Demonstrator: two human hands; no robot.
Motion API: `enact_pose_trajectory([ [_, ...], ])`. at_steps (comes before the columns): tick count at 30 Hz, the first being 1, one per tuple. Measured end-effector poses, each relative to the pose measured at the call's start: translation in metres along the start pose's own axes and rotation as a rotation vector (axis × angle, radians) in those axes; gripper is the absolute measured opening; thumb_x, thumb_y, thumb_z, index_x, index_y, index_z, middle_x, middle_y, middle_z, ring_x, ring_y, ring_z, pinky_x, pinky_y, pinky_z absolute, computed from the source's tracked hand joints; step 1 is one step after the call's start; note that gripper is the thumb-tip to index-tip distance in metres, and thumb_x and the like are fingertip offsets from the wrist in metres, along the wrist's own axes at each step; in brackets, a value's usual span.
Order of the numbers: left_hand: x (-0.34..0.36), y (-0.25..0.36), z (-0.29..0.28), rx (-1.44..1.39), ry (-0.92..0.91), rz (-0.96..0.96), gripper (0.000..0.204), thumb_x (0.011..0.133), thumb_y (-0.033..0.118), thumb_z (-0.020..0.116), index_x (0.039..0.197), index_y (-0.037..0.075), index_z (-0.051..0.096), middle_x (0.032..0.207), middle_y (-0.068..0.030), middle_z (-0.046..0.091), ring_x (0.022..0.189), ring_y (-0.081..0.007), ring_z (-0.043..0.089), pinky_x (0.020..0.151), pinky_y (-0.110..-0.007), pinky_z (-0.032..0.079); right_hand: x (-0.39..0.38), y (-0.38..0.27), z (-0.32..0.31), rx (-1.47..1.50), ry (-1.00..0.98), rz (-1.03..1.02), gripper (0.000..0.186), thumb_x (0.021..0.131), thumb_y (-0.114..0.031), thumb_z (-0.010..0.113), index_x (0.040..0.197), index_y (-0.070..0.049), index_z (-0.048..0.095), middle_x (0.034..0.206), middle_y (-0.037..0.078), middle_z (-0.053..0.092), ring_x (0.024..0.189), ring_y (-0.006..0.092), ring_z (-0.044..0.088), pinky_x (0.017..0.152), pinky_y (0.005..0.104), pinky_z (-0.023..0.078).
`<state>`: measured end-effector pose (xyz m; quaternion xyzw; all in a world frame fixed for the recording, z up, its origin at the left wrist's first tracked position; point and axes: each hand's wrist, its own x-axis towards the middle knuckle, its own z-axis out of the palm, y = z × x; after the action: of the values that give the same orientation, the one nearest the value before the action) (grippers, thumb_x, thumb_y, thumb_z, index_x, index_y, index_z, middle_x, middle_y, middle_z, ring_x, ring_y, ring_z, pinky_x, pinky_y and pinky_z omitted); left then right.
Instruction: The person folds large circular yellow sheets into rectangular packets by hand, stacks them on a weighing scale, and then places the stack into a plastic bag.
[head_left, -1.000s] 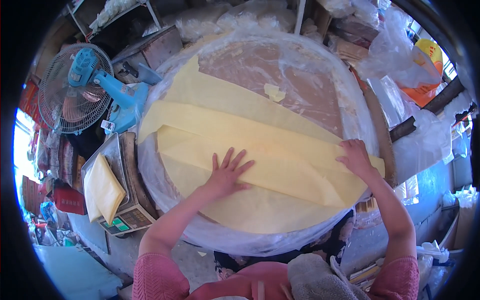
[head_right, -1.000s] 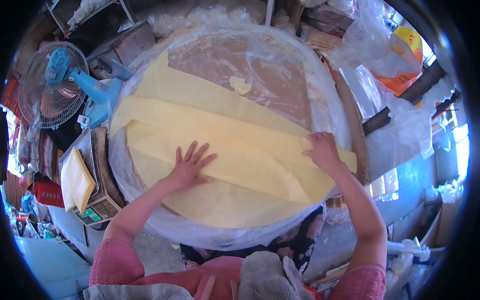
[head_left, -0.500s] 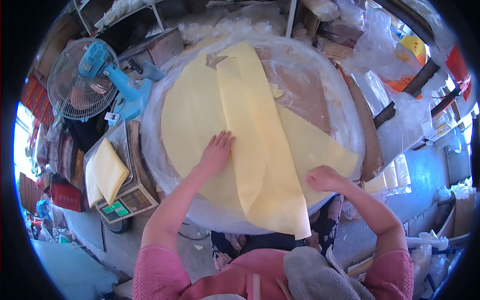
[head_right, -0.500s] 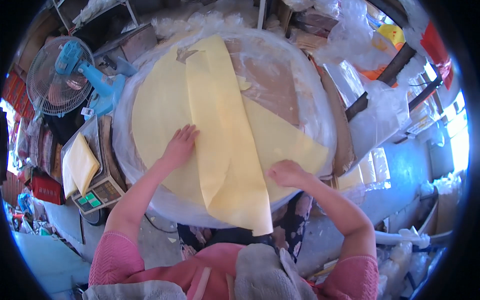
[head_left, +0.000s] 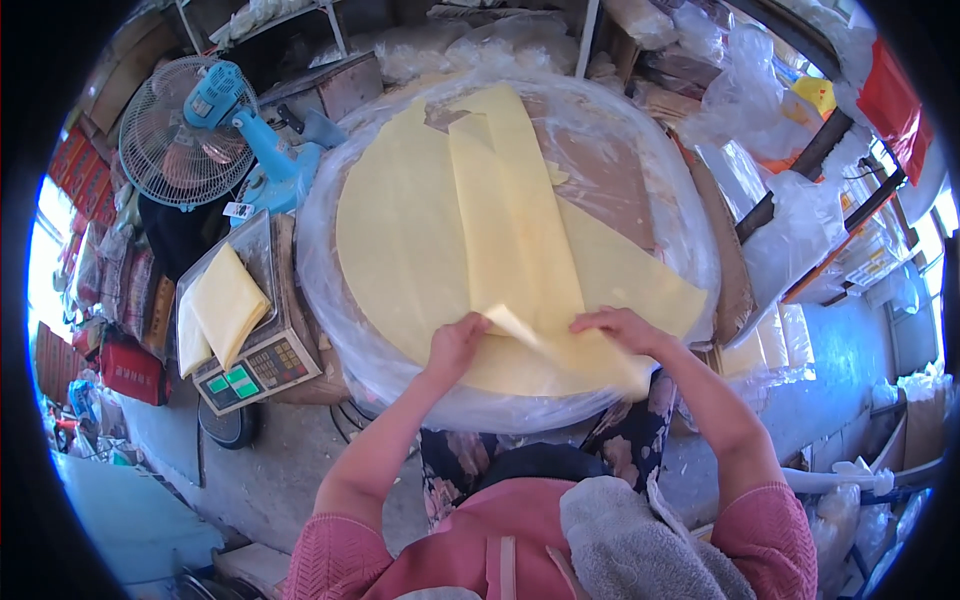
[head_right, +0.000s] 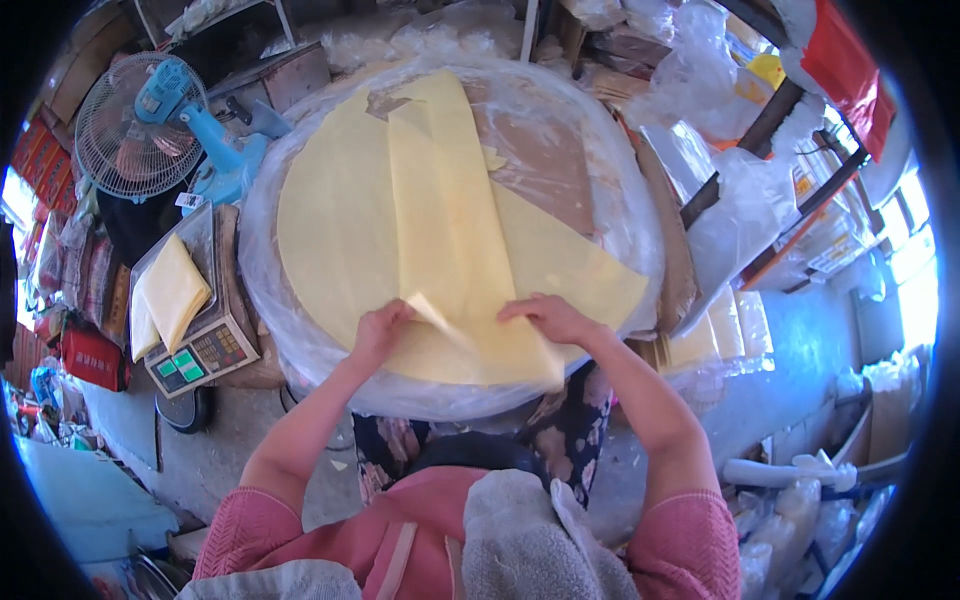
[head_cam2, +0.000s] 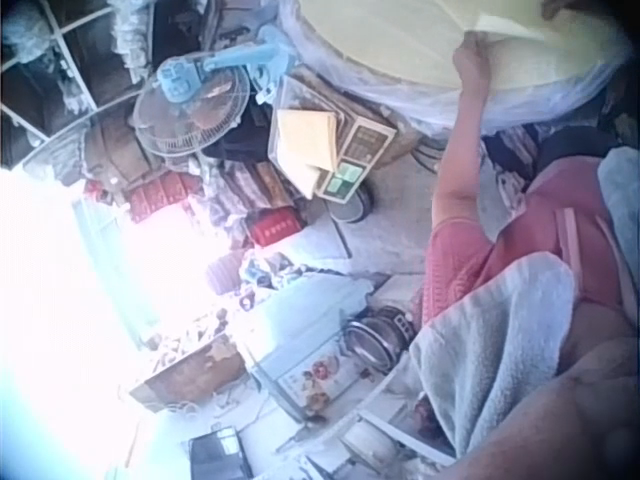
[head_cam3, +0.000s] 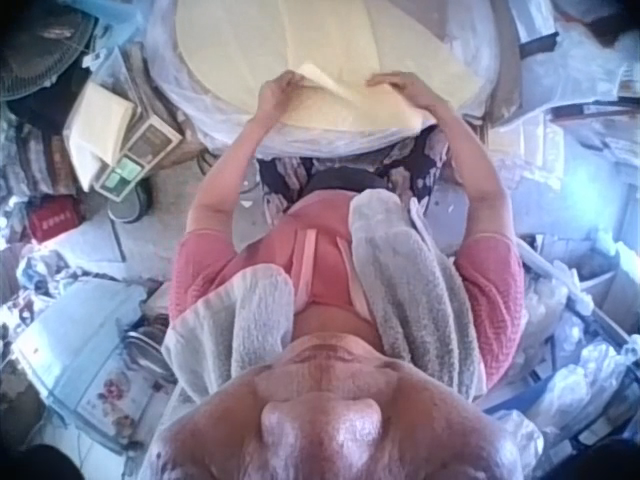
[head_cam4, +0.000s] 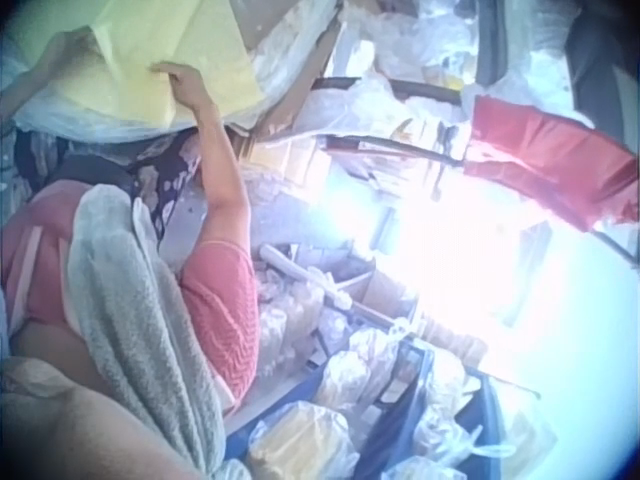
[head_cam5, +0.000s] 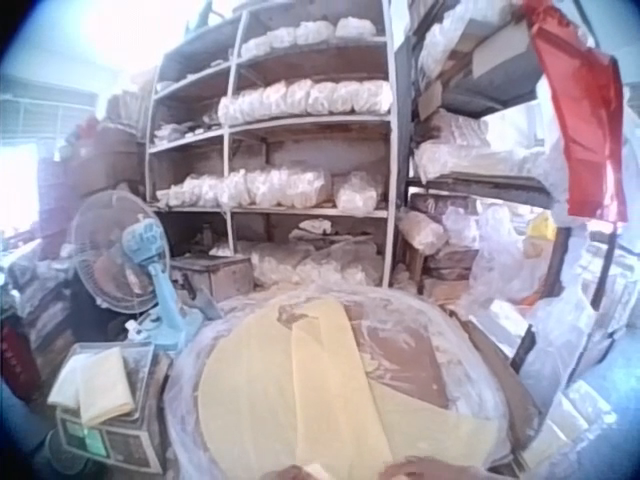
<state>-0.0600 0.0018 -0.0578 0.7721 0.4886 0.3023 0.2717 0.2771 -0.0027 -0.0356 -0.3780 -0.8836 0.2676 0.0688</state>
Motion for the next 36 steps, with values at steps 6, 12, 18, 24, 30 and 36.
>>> enact_pose_trajectory([
  [6,-0.013,-0.008,0.015,0.000,0.048,-0.353,0.035,0.094,0.032,0.056,0.078,0.001,0.058,0.071,-0.0206,0.062,0.070,-0.0403,0.062,0.064,-0.049,0.046,-0.004,0.000,0.031,0.868,0.151,0.765,0.038,0.090,-0.018,0.066,0.121,0.003,0.055,0.081,0.004,0.067,0.076,0.0091,0.063,0.069,0.0250,0.051],
  [12,-0.016,-0.015,0.033,0.035,-0.002,-0.403,0.033,0.092,0.031,0.057,0.078,0.001,0.059,0.075,-0.0215,0.064,0.075,-0.0406,0.063,0.068,-0.048,0.048,0.031,0.015,0.049,0.622,0.888,0.696,0.047,0.089,-0.031,0.066,0.121,0.003,0.057,0.084,0.012,0.068,0.077,0.0191,0.067,0.069,0.0332,0.054],
  [18,-0.020,-0.012,0.033,0.012,-0.028,-0.486,0.034,0.091,0.031,0.057,0.078,0.000,0.060,0.075,-0.0215,0.064,0.076,-0.0400,0.063,0.069,-0.048,0.049,0.070,-0.016,0.034,0.229,0.616,0.879,0.041,0.095,-0.041,0.054,0.099,-0.001,0.062,0.087,0.022,0.067,0.085,0.0365,0.066,0.074,0.0448,0.052],
  [24,-0.019,0.001,0.021,-0.090,-0.046,-0.548,0.034,0.090,0.030,0.058,0.075,0.000,0.060,0.071,-0.0205,0.064,0.071,-0.0375,0.064,0.066,-0.046,0.049,0.083,-0.017,0.028,0.108,0.491,0.958,0.036,0.098,-0.034,0.049,0.105,-0.001,0.060,0.104,0.020,0.066,0.098,0.0361,0.063,0.082,0.0471,0.050],
  [30,-0.028,-0.008,0.019,0.047,-0.046,-0.522,0.030,0.089,0.029,0.060,0.078,0.001,0.060,0.076,-0.0180,0.065,0.074,-0.0348,0.065,0.066,-0.045,0.050,0.084,-0.005,0.075,-0.596,0.509,0.486,0.056,0.097,-0.031,0.046,0.144,-0.002,0.035,0.155,0.012,0.027,0.143,0.0271,0.027,0.105,0.0599,0.032],
  [36,0.001,0.032,0.023,0.479,0.089,-0.142,0.051,0.088,0.038,0.061,0.129,0.011,0.048,0.142,-0.0161,0.042,0.128,-0.0351,0.042,0.100,-0.051,0.037,0.087,-0.014,0.070,-0.487,0.468,0.505,0.057,0.099,-0.035,0.042,0.144,-0.002,0.035,0.155,0.012,0.028,0.145,0.0271,0.022,0.110,0.0635,0.018],
])
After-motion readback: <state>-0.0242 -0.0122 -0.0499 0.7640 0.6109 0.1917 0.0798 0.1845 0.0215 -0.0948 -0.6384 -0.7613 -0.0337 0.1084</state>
